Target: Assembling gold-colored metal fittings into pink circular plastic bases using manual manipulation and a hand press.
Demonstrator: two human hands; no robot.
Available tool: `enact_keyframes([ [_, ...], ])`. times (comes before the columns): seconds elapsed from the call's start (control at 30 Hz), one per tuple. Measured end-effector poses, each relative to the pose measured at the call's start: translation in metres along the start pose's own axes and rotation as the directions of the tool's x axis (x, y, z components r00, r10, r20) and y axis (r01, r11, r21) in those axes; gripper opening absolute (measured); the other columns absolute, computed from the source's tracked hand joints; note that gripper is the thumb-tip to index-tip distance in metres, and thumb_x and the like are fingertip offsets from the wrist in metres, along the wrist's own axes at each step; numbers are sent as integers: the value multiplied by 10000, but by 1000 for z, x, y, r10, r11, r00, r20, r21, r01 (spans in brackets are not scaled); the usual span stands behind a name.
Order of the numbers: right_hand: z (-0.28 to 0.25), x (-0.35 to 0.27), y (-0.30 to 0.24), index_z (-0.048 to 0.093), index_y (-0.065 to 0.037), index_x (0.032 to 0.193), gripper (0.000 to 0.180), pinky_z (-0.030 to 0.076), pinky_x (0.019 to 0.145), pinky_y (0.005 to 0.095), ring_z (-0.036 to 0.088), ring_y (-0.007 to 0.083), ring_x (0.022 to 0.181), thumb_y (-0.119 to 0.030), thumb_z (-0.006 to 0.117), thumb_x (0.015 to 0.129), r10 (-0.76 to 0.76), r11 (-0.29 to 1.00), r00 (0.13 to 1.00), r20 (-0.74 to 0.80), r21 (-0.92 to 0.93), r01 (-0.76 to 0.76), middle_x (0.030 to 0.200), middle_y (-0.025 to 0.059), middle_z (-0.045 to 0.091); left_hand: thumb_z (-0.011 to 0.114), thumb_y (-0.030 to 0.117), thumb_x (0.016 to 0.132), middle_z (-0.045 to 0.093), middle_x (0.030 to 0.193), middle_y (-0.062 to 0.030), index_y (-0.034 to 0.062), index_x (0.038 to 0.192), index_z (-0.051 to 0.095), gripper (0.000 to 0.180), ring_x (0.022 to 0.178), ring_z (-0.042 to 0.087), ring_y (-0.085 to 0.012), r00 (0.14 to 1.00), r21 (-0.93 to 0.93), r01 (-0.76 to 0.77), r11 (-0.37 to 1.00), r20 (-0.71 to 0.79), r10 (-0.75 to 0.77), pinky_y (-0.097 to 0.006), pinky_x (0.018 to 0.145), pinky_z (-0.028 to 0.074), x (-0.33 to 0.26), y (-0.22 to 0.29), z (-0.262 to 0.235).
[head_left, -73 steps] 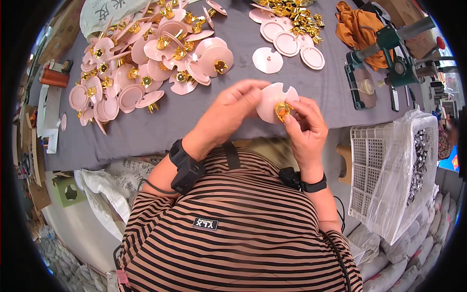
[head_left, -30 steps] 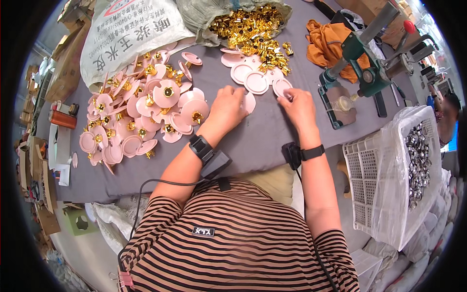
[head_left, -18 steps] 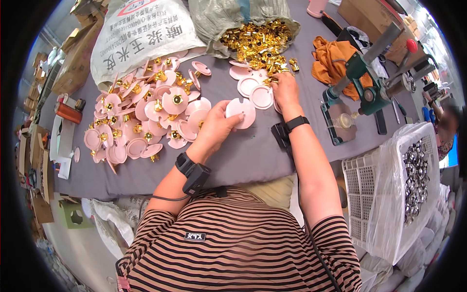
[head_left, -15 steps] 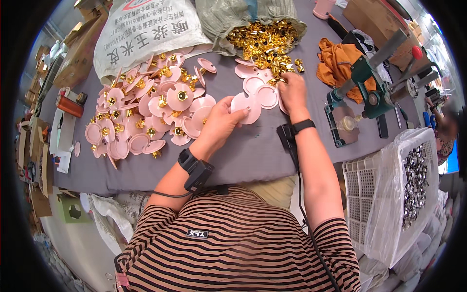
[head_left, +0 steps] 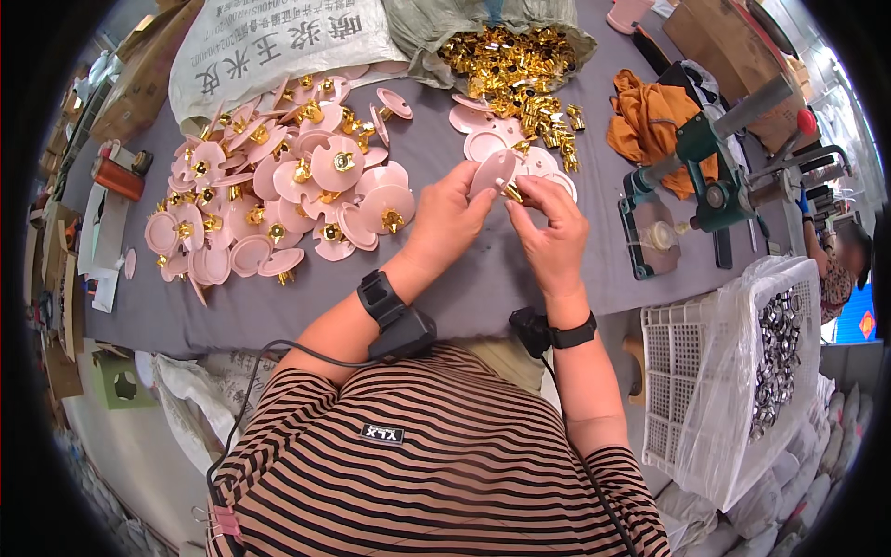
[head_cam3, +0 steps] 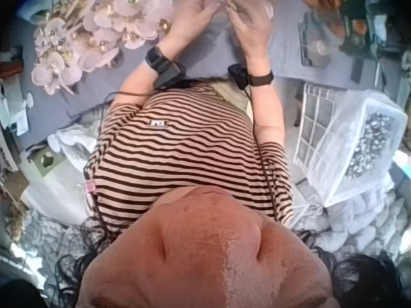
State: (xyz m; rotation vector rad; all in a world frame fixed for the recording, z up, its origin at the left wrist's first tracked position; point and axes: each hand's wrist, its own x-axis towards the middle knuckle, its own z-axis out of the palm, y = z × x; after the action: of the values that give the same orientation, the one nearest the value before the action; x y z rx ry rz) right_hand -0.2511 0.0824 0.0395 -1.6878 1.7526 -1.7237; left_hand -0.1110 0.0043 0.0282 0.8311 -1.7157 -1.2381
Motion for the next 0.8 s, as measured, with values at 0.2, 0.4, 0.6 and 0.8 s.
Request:
enact_keyframes([
  [0.2, 5, -4, -4, 721, -16, 1097, 304, 586, 789, 296, 720, 187, 894, 23, 760, 799, -40, 998, 999, -31, -58, 38, 1062, 120, 723, 648, 126, 905, 676, 840, -213, 24, 1100, 617, 222, 726, 668, -383, 1000, 86, 1, 996, 23, -3, -411, 651, 513, -5, 15, -3],
  [0.4, 7, -15, -1, 723, -4, 1108, 284, 574, 750, 295, 715, 180, 838, 5, 761, 827, -28, 998, 996, -84, -66, 22, 1018, 112, 739, 621, 50, 876, 656, 937, -198, 26, 1095, 608, 221, 876, 624, -401, 973, 320, -232, 919, 90, 214, -477, 760, 506, -11, 22, -4],
  [0.6, 12, -18, -10, 698, 72, 1114, 245, 585, 731, 275, 702, 171, 810, -11, 733, 885, 588, 623, 804, 82, 588, -516, 981, 113, 730, 607, -45, 841, 671, 977, -167, 34, 1163, 642, 334, 928, 632, -366, 896, 320, -443, 838, 124, 426, -424, 792, 524, -16, 13, -6],
  [0.8, 25, -15, -12, 684, 60, 1097, 228, 591, 691, 279, 694, 146, 796, -100, 706, 935, 681, 404, 674, 285, 622, -671, 1003, 91, 717, 601, -29, 868, 680, 1006, -165, 39, 1206, 638, 347, 925, 646, -350, 892, 318, -451, 834, 200, 406, -415, 802, 532, -14, 9, -33],
])
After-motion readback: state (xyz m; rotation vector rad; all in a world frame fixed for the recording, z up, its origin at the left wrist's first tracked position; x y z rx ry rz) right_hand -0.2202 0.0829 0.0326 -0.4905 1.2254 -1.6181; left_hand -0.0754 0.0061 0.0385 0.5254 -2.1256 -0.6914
